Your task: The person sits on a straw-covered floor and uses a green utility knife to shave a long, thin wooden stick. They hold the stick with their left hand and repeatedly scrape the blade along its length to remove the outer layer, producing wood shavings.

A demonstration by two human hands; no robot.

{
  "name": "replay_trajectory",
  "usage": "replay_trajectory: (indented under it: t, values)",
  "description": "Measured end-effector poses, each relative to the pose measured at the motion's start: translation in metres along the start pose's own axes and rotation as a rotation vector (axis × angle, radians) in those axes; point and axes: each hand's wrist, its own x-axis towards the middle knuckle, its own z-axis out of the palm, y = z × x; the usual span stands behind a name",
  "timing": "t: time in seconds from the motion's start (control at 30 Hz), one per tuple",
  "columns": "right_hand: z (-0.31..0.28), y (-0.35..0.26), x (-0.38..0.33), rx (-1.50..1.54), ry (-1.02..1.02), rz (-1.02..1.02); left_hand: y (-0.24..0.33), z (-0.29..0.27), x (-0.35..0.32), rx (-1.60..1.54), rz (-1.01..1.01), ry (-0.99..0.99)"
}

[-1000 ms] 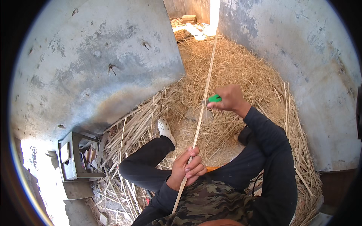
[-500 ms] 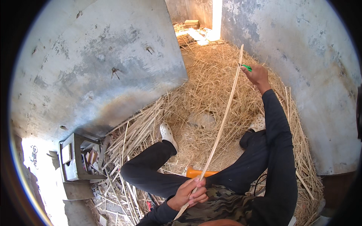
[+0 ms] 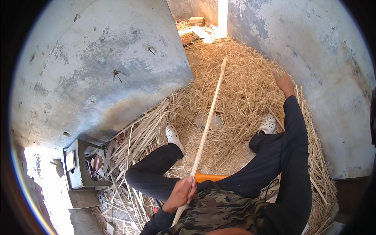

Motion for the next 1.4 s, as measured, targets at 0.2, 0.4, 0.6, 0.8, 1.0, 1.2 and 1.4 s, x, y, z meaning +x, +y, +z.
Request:
replay_trajectory:
  t: [0.2,0.4,0.6,0.8,1.0,1.2,1.4]
  values:
    - [-0.027,-0.107,-0.098,0.179,-0.193,-0.493,0.032,0.013,0.047,0.051,0.21,0.047]
    - [-0.049,-0.177,-0.232,0.452,-0.144,-1.113,0.043,0.014,0.066,-0.003,0.264,-0.002]
    - [-0.041,-0.191,-0.228,0.378,-0.005,-1.156,0.047,0.02,0.063,-0.23,0.238,-0.066]
    - [-0.03,-0.195,-0.195,0.4,0.154,-1.134,0.047,0.019,0.06,-0.239,0.248,-0.095]
    - [-0.026,-0.197,-0.164,0.349,0.308,-1.177,0.046,0.024,0.053,-0.194,0.239,-0.085]
    - [-0.028,-0.203,-0.15,0.391,0.368,-1.228,0.051,0.025,0.049,-0.137,0.235,-0.055]
    - [-0.016,-0.205,-0.129,0.344,0.326,-1.149,0.044,0.019,0.048,-0.129,0.251,-0.098]
